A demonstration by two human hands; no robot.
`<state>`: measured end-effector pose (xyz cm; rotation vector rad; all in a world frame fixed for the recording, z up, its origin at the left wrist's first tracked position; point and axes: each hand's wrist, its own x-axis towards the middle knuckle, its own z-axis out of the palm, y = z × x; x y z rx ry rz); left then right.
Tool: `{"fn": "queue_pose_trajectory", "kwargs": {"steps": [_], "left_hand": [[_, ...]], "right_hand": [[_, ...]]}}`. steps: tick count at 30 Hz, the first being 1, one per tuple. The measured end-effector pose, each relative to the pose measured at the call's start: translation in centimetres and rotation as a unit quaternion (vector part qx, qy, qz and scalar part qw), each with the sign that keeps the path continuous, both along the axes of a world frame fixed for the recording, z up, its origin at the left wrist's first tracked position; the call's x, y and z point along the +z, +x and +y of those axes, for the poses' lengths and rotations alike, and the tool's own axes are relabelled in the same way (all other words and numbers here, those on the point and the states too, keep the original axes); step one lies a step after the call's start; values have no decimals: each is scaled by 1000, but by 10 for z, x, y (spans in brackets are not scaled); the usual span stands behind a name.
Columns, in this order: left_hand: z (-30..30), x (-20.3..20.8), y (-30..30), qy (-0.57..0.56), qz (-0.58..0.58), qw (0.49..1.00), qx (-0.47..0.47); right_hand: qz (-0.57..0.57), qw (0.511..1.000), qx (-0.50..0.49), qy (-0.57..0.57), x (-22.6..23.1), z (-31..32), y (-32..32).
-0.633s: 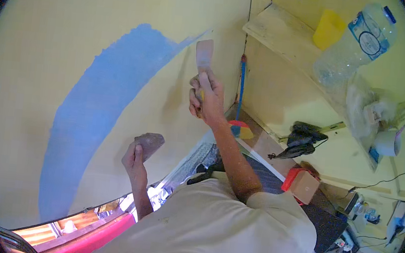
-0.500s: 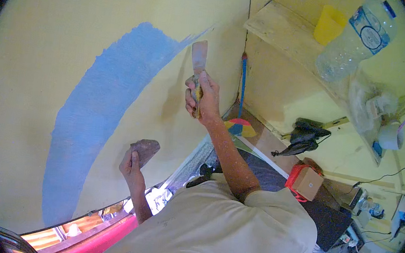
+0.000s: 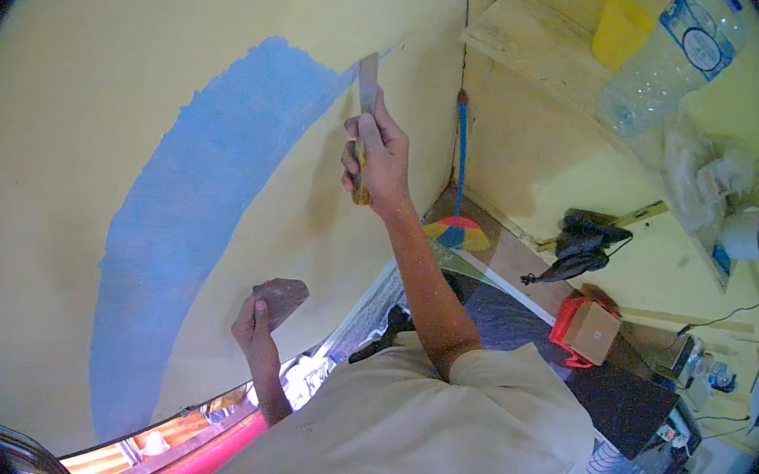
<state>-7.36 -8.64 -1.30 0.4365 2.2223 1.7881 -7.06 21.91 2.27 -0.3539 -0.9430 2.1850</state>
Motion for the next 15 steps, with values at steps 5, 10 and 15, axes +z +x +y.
{"fn": "queue_pose_trajectory", "kwargs": {"steps": [5,10,15], "left_hand": [[2,1,-6,-14,17,1000,2],[13,7,-4,-5,5,1000,-26],[16,2,-7,-6,7,1000,-23]], "right_hand": [[-39,999,5,14,3,-14,1],[-23,998,-21,55,5,-3,-5],[-56,998,-9,38,0,4,-5]]}}
